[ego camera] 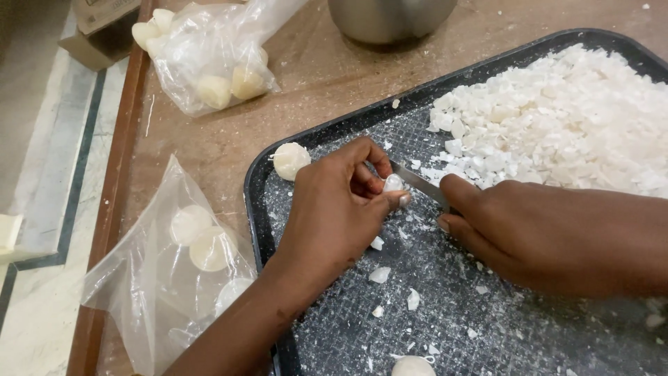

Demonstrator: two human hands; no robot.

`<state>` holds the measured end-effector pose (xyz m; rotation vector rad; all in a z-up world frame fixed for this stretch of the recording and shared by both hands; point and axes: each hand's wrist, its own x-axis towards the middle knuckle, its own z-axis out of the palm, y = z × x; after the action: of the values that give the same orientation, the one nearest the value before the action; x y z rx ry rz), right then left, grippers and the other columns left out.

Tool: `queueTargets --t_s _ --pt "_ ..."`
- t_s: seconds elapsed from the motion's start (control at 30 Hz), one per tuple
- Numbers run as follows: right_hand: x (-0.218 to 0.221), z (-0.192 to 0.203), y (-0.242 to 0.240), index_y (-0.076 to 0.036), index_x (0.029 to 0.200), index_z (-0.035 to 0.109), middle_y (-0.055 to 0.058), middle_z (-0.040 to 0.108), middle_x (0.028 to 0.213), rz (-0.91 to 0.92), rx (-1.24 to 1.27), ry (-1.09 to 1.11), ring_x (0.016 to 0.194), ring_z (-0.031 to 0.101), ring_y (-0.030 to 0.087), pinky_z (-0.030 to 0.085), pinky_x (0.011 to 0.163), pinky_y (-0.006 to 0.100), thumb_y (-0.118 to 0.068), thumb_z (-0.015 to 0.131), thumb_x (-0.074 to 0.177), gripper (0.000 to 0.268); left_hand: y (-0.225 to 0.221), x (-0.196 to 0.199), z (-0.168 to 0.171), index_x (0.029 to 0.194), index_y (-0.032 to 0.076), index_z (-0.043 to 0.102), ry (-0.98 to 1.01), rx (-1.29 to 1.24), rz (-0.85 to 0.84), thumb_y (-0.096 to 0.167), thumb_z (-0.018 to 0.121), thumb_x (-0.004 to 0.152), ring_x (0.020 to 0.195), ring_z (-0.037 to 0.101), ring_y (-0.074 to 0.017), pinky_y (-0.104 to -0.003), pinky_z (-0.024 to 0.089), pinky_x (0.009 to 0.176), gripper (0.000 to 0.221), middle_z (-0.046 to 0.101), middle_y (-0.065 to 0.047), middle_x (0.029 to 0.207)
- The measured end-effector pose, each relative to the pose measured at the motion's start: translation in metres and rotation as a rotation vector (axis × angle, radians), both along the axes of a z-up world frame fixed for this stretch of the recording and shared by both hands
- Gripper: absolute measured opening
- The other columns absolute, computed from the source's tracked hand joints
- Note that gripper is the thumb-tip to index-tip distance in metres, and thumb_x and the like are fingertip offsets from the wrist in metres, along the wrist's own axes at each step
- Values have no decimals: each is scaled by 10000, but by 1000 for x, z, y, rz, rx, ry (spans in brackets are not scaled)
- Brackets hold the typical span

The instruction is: Carving small wax spheres into flakes or smaller shapes using a knife over a tray.

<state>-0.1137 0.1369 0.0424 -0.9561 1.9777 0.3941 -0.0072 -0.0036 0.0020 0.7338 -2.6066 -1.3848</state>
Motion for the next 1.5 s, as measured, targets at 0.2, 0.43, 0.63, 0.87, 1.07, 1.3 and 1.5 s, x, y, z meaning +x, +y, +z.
queueTargets --t_s 0.2,0.43,0.63,0.87,1.07,1.3,1.5 --pt "0 -6 3 -115 1157 476 18 600 563 63 -12 3 447 524 176 467 489 339 -413 307 1105 347 -1 4 0 926 71 664 24 -30 -28 101 809 790 675 729 -66 -232 597 547 200 732 -43 774" --pt "2 -3 3 -145 1149 475 30 611 528 -3 -30 57 439 530 197 500 535 353 -436 322 1088 334 -2 10 17 877 76 607 -119 -39 -15 140 785 813 679 738 -102 -276 581 533 200 740 -54 778" --pt "12 -1 1 -213 1139 469 26 641 548 10 11 122 462 590 210 485 517 351 -436 305 1091 281 -3 12 17 949 109 571 -105 -51 -5 144 794 788 680 741 -120 -277 584 553 278 722 -73 754" --pt "5 -26 14 -160 1114 422 32 656 528 12 -70 29 436 617 201 522 491 358 -453 348 1087 304 -3 13 8 827 62 587 8 -70 -40 119 803 804 683 758 -117 -293 596 570 225 737 -73 754" --pt "11 -12 5 -161 1137 434 17 637 544 32 -20 -7 439 558 191 486 477 322 -414 329 1093 278 -5 13 9 764 64 554 15 -138 -77 124 824 786 663 739 -128 -318 565 561 277 720 -72 718" --pt "14 -3 -1 -134 1190 454 3 602 525 29 -28 9 413 515 148 461 470 291 -402 328 1092 312 -3 14 9 761 61 531 -1 -200 -100 129 825 790 653 720 -148 -340 545 571 303 699 -82 692" --pt "14 -6 -9 -129 1239 434 -5 577 542 60 -27 43 427 473 154 445 470 313 -402 317 1100 327 -6 11 7 739 69 547 -12 -171 -99 137 811 797 663 712 -142 -340 556 578 278 703 -64 702"
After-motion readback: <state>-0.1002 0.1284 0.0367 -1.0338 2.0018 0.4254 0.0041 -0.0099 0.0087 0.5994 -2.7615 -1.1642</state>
